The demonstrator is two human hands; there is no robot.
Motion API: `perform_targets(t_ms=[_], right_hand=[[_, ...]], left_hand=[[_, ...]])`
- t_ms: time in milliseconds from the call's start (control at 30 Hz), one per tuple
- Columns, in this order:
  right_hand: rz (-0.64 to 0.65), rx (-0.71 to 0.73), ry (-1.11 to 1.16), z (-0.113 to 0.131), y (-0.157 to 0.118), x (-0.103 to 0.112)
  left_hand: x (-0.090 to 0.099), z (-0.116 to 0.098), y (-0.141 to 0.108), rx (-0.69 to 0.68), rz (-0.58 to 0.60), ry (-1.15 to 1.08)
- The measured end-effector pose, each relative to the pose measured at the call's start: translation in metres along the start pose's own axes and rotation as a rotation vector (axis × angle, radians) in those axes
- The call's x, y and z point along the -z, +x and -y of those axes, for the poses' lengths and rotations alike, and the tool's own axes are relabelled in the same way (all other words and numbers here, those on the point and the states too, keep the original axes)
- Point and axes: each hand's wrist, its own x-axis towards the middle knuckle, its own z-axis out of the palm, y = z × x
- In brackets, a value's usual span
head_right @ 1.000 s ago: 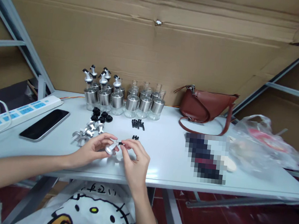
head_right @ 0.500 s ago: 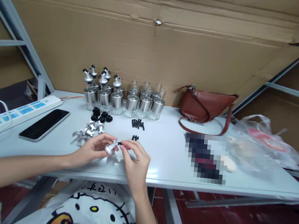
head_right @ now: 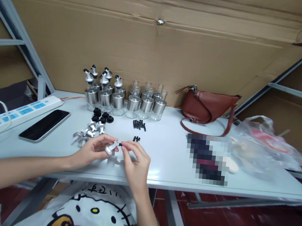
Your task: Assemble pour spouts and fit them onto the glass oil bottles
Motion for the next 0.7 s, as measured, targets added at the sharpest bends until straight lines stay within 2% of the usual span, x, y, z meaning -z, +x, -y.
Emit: perform_targets(t_ms=[700], right_hand=[[0.051,0.037,-0.054,-0.0026,0.0011,0.0001]], left_hand=[[0.0029,0.0044,-0.0020,-0.093,-0.001,0.018]])
